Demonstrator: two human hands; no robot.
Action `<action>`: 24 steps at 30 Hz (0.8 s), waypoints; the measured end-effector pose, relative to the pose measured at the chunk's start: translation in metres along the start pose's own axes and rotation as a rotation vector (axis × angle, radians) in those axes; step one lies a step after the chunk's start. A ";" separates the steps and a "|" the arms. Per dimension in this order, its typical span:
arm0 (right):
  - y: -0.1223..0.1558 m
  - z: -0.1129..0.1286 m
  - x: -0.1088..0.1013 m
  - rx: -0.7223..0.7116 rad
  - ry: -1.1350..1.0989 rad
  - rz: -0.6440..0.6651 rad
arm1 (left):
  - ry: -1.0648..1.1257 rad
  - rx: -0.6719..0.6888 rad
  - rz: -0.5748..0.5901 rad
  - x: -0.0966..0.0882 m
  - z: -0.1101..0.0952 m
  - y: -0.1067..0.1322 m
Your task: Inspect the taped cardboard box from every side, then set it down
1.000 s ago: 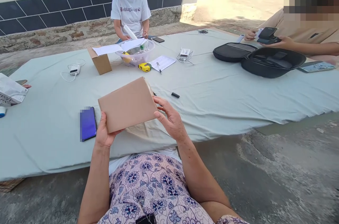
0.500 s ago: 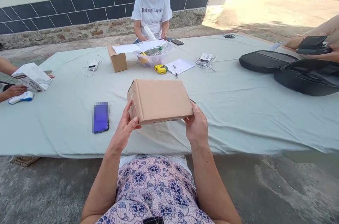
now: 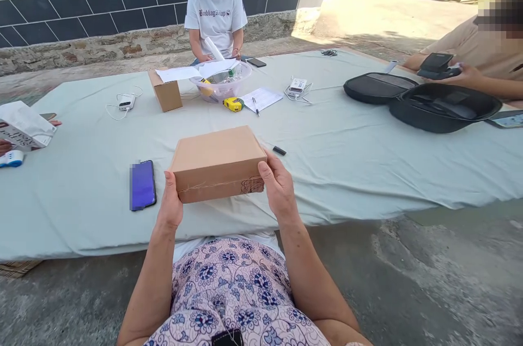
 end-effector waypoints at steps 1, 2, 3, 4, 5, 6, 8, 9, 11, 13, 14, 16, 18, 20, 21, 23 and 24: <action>0.000 -0.001 -0.001 0.013 -0.005 -0.011 | -0.014 0.000 -0.004 -0.001 0.000 0.000; -0.001 -0.003 -0.002 0.025 -0.009 -0.026 | -0.040 0.003 -0.001 -0.002 0.000 0.000; -0.001 -0.005 -0.003 0.034 -0.012 -0.044 | -0.075 0.010 0.007 -0.003 -0.001 -0.001; -0.002 -0.006 -0.005 0.041 -0.012 -0.061 | -0.115 0.020 0.018 -0.004 -0.002 -0.001; -0.003 -0.007 -0.006 0.045 -0.010 -0.074 | -0.152 0.029 0.026 -0.004 -0.002 -0.001; -0.003 -0.008 -0.007 0.044 -0.008 -0.085 | -0.181 0.036 0.026 -0.006 -0.003 -0.002; -0.003 -0.006 -0.008 0.027 -0.011 -0.088 | -0.209 0.039 0.000 -0.010 -0.003 -0.005; -0.003 -0.004 -0.008 0.013 -0.018 -0.077 | -0.210 0.037 -0.023 -0.012 -0.002 -0.007; -0.002 0.001 -0.005 -0.019 -0.027 -0.039 | -0.201 0.038 -0.071 -0.017 -0.002 -0.011; 0.000 0.006 -0.001 -0.059 -0.024 0.011 | -0.183 0.052 -0.106 -0.021 -0.002 -0.014; 0.001 0.009 0.001 -0.086 -0.019 0.034 | -0.171 0.061 -0.115 -0.022 -0.002 -0.015; 0.003 0.014 0.004 -0.145 -0.008 0.067 | -0.151 0.075 -0.127 -0.023 -0.003 -0.016; 0.004 0.018 0.005 -0.185 0.002 0.084 | -0.145 0.080 -0.134 -0.023 -0.004 -0.015; 0.003 0.018 0.005 -0.199 0.016 0.086 | -0.162 0.074 -0.129 -0.022 -0.005 -0.014; 0.003 0.018 0.005 -0.200 0.024 0.084 | -0.176 0.072 -0.125 -0.021 -0.005 -0.013; 0.002 0.016 0.004 -0.191 0.039 0.075 | -0.207 0.070 -0.113 -0.020 -0.005 -0.012; 0.002 0.015 0.004 -0.184 0.045 0.070 | -0.219 0.069 -0.106 -0.019 -0.005 -0.012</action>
Point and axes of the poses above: each hand's wrist, its own y-axis away from the middle knuckle, its own x-axis out of the palm, z = x × y, the point moved 8 cm from there along -y, towards the middle knuckle, and after that the axes turned 15 degrees about -z, right-handed, at the moved point
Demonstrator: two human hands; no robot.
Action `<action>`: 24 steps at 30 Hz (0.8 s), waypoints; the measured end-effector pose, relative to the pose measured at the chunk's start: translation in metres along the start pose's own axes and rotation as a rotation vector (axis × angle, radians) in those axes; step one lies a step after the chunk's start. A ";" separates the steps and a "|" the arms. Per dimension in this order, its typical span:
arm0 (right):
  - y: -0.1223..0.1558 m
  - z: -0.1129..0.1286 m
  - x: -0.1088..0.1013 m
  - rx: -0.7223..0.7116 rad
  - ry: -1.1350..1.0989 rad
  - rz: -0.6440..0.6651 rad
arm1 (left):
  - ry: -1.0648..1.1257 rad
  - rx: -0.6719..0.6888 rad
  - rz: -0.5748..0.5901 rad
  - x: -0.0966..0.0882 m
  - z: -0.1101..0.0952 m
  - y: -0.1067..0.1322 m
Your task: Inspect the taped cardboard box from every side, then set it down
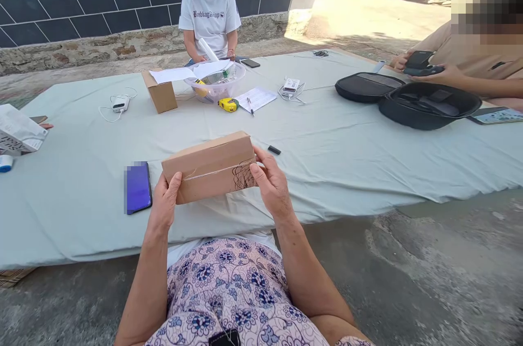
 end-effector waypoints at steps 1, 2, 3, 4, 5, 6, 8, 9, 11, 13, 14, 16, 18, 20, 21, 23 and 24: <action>0.000 -0.001 0.000 0.007 0.003 -0.005 | -0.007 0.002 0.002 0.000 0.000 0.000; 0.000 -0.002 0.000 0.015 0.001 -0.011 | -0.014 0.006 0.007 0.001 0.000 0.001; 0.000 -0.002 -0.001 0.022 -0.003 -0.019 | -0.021 0.013 0.011 0.002 -0.001 0.001; 0.000 -0.003 0.000 0.030 -0.005 -0.029 | -0.028 0.023 0.015 0.002 -0.001 0.002; 0.001 -0.004 0.000 0.042 0.000 -0.044 | -0.036 0.035 0.023 0.004 -0.002 0.003; 0.002 -0.006 0.000 0.056 0.020 -0.065 | -0.046 0.049 0.032 0.005 -0.002 0.005; 0.003 -0.009 -0.001 0.069 0.111 -0.122 | -0.069 0.077 0.052 0.010 -0.003 0.009; 0.004 -0.009 -0.001 0.058 0.175 -0.156 | -0.087 0.091 0.052 0.011 -0.003 0.011; 0.007 -0.008 -0.001 0.010 0.301 -0.215 | -0.143 0.112 0.034 0.014 -0.003 0.015; 0.009 -0.006 0.003 -0.022 0.391 -0.239 | -0.207 0.123 0.014 0.017 -0.002 0.018; 0.011 -0.006 0.004 -0.023 0.421 -0.240 | -0.238 0.126 0.009 0.018 -0.002 0.020; 0.013 -0.007 0.008 -0.013 0.461 -0.234 | -0.301 0.137 -0.008 0.019 -0.002 0.022; 0.014 -0.006 0.010 -0.011 0.483 -0.234 | -0.359 0.150 -0.041 0.019 -0.004 0.023; 0.016 -0.006 0.013 -0.012 0.492 -0.230 | -0.407 0.162 -0.083 0.017 -0.007 0.023; 0.017 -0.006 0.014 -0.011 0.494 -0.225 | -0.427 0.165 -0.104 0.016 -0.007 0.023; 0.018 -0.008 0.017 -0.007 0.496 -0.216 | -0.459 0.166 -0.138 0.014 -0.008 0.023; 0.018 -0.009 0.018 -0.006 0.496 -0.215 | -0.470 0.170 -0.152 0.013 -0.008 0.022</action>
Point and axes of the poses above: each hand's wrist, its own y-axis away from the middle knuckle, its own x-axis out of the palm, z = x × y, the point moved 8 cm from there along -y, towards the middle knuckle, and after that the axes turned 15 degrees about -z, right-handed, at the moved point
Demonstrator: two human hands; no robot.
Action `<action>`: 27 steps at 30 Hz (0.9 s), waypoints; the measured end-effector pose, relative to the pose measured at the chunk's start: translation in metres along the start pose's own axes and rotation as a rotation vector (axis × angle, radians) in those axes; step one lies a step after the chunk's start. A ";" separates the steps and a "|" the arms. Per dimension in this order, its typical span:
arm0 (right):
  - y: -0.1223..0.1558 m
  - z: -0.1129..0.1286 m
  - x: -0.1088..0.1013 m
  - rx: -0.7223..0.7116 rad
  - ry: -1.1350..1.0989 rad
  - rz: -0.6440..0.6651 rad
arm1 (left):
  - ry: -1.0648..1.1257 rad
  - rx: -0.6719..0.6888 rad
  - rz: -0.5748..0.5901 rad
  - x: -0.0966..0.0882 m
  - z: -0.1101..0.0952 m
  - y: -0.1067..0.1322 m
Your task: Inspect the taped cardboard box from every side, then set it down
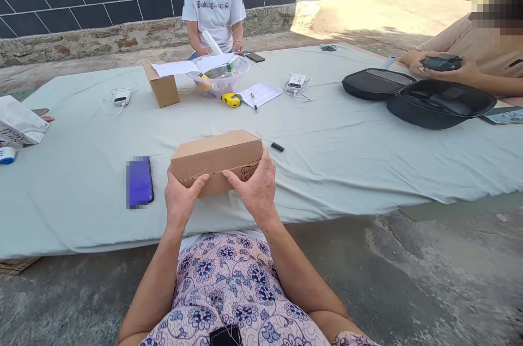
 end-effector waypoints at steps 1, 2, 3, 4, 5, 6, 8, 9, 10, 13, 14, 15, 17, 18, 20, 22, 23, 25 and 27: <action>0.001 -0.001 0.001 0.000 -0.002 -0.001 | -0.005 0.006 -0.009 -0.001 0.000 -0.001; 0.001 -0.001 0.002 -0.001 -0.006 -0.003 | -0.006 0.015 -0.016 -0.001 0.001 -0.001; 0.002 -0.002 0.002 -0.003 -0.014 -0.003 | -0.007 0.022 -0.024 -0.002 0.001 -0.002; 0.002 -0.002 0.002 -0.005 -0.025 -0.002 | -0.010 0.024 -0.036 -0.003 0.003 -0.003; 0.002 -0.002 0.002 -0.008 -0.040 0.001 | -0.015 0.023 -0.050 -0.005 0.004 -0.005; 0.002 -0.002 0.002 -0.012 -0.056 0.005 | -0.021 0.019 -0.064 -0.006 0.006 -0.007; 0.001 0.000 0.000 -0.020 -0.092 0.015 | -0.033 0.016 -0.087 -0.009 0.009 -0.010; 0.000 0.001 -0.001 -0.022 -0.111 0.020 | -0.036 0.017 -0.095 -0.010 0.010 -0.011; -0.001 0.001 -0.002 -0.019 -0.131 0.027 | -0.038 0.017 -0.097 -0.012 0.010 -0.013; -0.005 0.002 -0.005 0.020 -0.192 0.057 | -0.045 0.012 -0.079 -0.013 0.009 -0.014; -0.006 0.002 -0.006 0.039 -0.214 0.068 | -0.045 0.012 -0.070 -0.014 0.008 -0.014; -0.007 0.002 -0.007 0.058 -0.238 0.076 | -0.047 0.014 -0.063 -0.014 0.007 -0.015; -0.008 0.003 -0.008 0.084 -0.288 0.092 | -0.050 0.018 -0.054 -0.016 0.006 -0.015; -0.009 0.004 -0.008 0.088 -0.311 0.098 | -0.049 0.019 -0.052 -0.017 0.005 -0.015; -0.009 0.006 -0.009 0.083 -0.342 0.111 | -0.044 0.027 -0.046 -0.017 0.005 -0.015; -0.009 0.006 -0.009 0.074 -0.349 0.117 | -0.039 0.041 -0.042 -0.018 0.004 -0.016; -0.009 0.004 -0.009 0.077 -0.348 0.116 | -0.039 0.046 -0.039 -0.018 0.004 -0.016; -0.008 0.000 -0.008 0.095 -0.344 0.109 | -0.044 0.045 -0.029 -0.017 0.004 -0.015; -0.008 -0.005 -0.007 0.113 -0.343 0.097 | -0.029 0.044 -0.005 -0.016 0.004 -0.013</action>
Point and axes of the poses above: each hand's wrist, its own y-axis away from the middle knuckle, its own x-axis out of the palm, z = x × y, the point moved 8 cm from there along -y, towards the middle knuckle, and after that the axes turned 15 degrees about -z, right-handed, at the moved point
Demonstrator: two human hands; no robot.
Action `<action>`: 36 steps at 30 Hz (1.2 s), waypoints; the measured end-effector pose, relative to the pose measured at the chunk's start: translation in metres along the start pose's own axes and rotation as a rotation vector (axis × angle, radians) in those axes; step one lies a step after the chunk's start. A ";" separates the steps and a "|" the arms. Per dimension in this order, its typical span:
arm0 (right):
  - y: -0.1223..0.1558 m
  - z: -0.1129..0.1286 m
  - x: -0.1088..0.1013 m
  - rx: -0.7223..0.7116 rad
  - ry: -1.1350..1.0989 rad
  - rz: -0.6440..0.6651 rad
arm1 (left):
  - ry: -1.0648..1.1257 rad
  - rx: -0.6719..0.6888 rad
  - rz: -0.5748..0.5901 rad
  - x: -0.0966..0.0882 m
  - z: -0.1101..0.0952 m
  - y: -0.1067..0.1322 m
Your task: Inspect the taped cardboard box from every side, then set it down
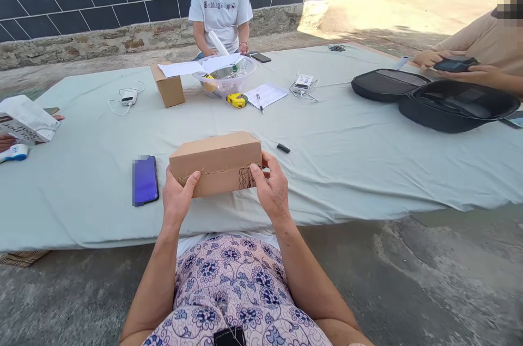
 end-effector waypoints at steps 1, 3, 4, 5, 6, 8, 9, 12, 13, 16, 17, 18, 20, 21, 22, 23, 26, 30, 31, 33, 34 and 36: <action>0.000 -0.001 -0.001 0.004 -0.002 -0.007 | 0.017 0.004 0.017 0.001 0.000 0.001; -0.001 -0.002 -0.002 0.004 -0.009 -0.018 | 0.065 0.023 0.055 0.003 -0.002 0.002; -0.002 -0.002 -0.003 0.004 -0.013 -0.022 | 0.090 0.034 0.072 0.004 -0.003 0.003; -0.002 -0.002 -0.004 0.003 -0.014 -0.027 | 0.115 0.046 0.088 0.005 -0.003 0.003; -0.003 -0.002 -0.005 0.002 -0.009 -0.033 | 0.142 0.059 0.104 0.005 -0.004 0.003; -0.004 -0.003 -0.007 0.007 0.002 -0.043 | 0.203 0.087 0.137 0.006 -0.007 0.004; -0.004 -0.004 -0.008 0.016 0.006 -0.042 | 0.231 0.098 0.149 0.007 -0.009 0.005; -0.005 -0.008 -0.008 0.050 0.001 -0.031 | 0.286 0.111 0.161 0.007 -0.014 0.007; -0.005 -0.009 -0.009 0.051 -0.001 -0.034 | 0.296 0.108 0.161 0.007 -0.015 0.008; -0.007 -0.010 -0.012 0.032 0.009 -0.061 | 0.349 0.091 0.161 0.007 -0.015 0.009; -0.007 -0.011 -0.013 0.031 0.013 -0.069 | 0.378 0.076 0.158 0.007 -0.014 0.009; -0.008 -0.013 -0.014 0.036 0.016 -0.076 | 0.405 0.057 0.155 0.007 -0.012 0.009; -0.009 -0.016 -0.016 0.058 0.016 -0.082 | 0.443 0.019 0.156 0.008 -0.007 0.008; -0.010 -0.018 -0.016 0.070 0.014 -0.080 | 0.451 0.004 0.159 0.008 -0.005 0.008; -0.010 -0.019 -0.016 0.081 0.013 -0.075 | 0.454 -0.005 0.162 0.009 -0.004 0.008; -0.010 -0.020 -0.016 0.090 0.015 -0.070 | 0.453 -0.009 0.165 0.010 -0.002 0.008; -0.008 -0.021 -0.015 0.106 0.025 -0.061 | 0.439 -0.007 0.156 0.011 -0.002 0.007; -0.003 -0.017 -0.009 0.103 0.015 -0.040 | 0.375 -0.008 0.122 0.010 -0.001 0.007; -0.002 -0.015 -0.007 0.099 0.007 -0.032 | 0.356 -0.005 0.105 0.008 0.000 0.006; 0.001 -0.012 -0.004 0.093 -0.013 -0.015 | 0.325 0.011 0.076 0.005 0.000 0.005; 0.001 -0.011 -0.004 0.091 -0.023 -0.008 | 0.316 0.019 0.068 0.004 0.000 0.005; 0.002 -0.008 -0.003 0.081 -0.047 0.004 | 0.311 0.031 0.056 0.003 0.003 0.002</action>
Point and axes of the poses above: each hand's wrist, its own y-axis away from the middle knuckle, its own x-axis out of the palm, z = x × y, the point moved 8 cm from there along -y, towards the middle knuckle, and after that the axes turned 15 degrees about -z, right-handed, at the moved point
